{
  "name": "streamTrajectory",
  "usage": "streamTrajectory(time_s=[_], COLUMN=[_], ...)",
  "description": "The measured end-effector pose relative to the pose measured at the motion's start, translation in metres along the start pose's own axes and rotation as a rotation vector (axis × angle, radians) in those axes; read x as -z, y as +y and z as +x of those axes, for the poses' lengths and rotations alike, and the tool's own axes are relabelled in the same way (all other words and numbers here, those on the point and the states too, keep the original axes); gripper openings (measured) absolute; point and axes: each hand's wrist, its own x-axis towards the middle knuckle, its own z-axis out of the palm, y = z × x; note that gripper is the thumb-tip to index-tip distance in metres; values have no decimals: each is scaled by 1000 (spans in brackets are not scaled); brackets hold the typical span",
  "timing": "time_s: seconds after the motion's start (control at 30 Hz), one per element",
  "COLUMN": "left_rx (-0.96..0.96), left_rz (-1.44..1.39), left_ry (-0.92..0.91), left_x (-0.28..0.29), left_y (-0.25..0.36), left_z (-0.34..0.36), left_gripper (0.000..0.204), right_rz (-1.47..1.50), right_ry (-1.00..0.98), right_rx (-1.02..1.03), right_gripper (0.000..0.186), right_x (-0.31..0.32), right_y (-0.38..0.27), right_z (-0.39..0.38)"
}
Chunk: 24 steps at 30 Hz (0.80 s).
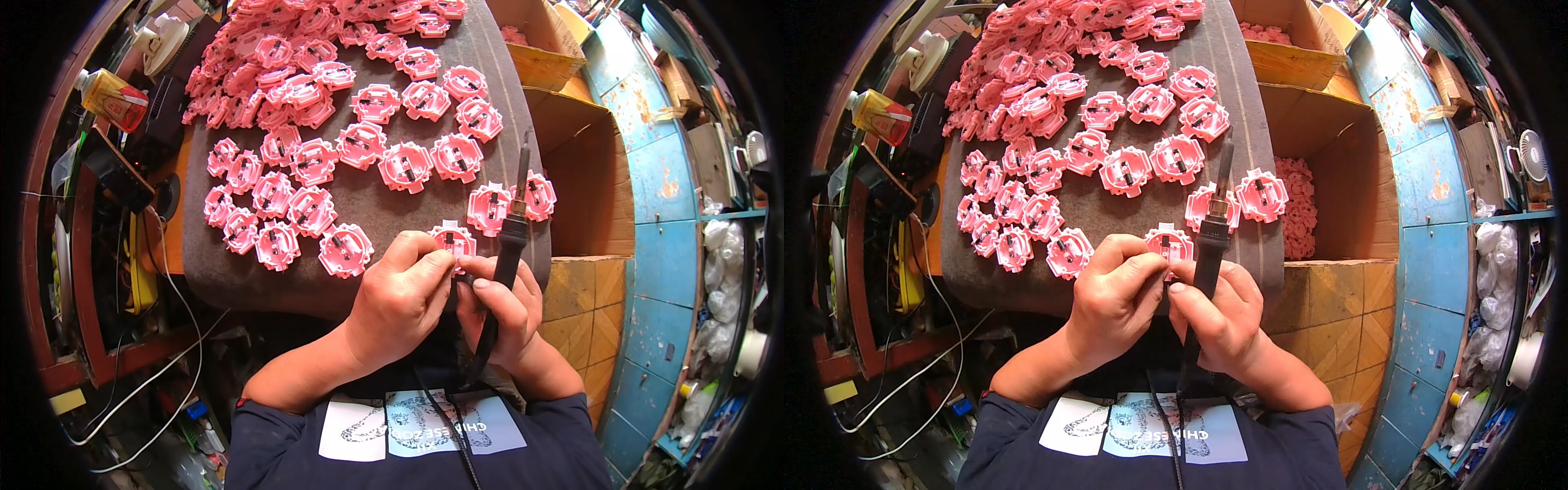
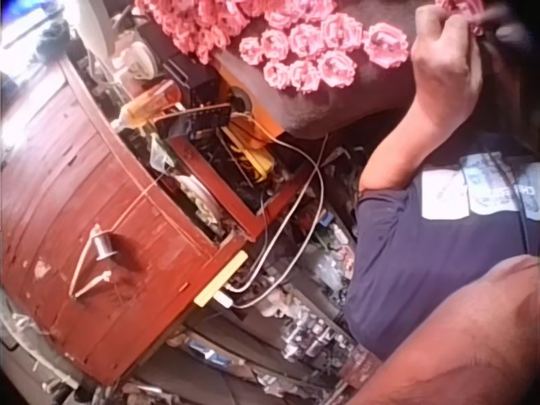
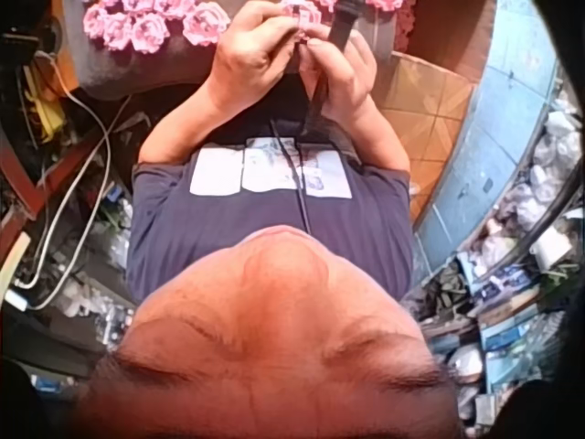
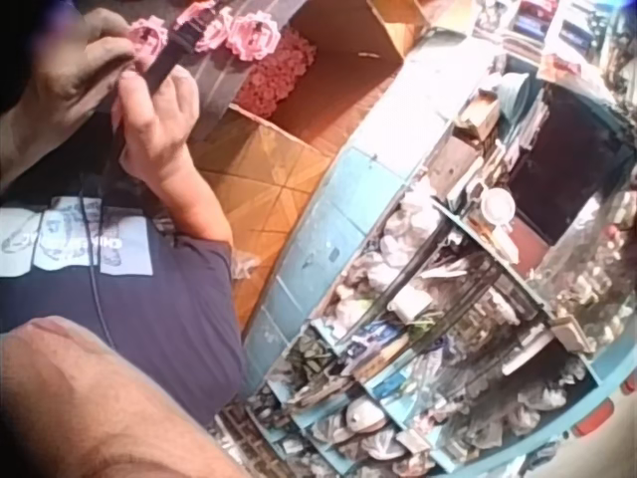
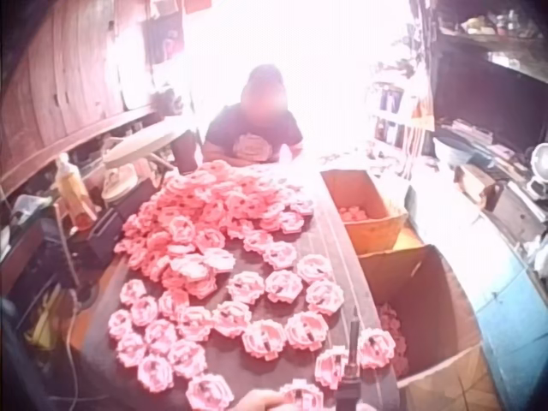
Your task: The person uses a soldering iron to attach small black components to pink plastic pieces on a workbench. They handle each piece individually, apply solder, and place the finished items into a cardboard box.
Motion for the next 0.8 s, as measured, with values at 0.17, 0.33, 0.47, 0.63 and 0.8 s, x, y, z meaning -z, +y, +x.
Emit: streamTrajectory(time_s=[0.17, 0.33, 0.47, 0.63, 0.8], left_rx=[11, -19, -8, -11, -15], left_rz=[-13, -3, 25, 28, 37], left_ry=[28, 21, 3, 5, -13], left_x=[-3, -5, -2, -3, -2], left_y=[0, 0, 3, 2, 2], left_z=[-4, -3, -3, -3, -2], left_gripper=[25, 28, 25, 24, 24], right_rz=[24, 58, 129, 2, 130], right_ry=[2, 16, -1, 49, -34], right_rx=[-21, -35, -45, -15, -151], right_gripper=[47, 43, 32, 68, 38], right_x=[-3, -3, 16, 46, 75], right_y=[2, 5, 6, 3, -17], right_z=[-4, -5, -9, -15, -15])
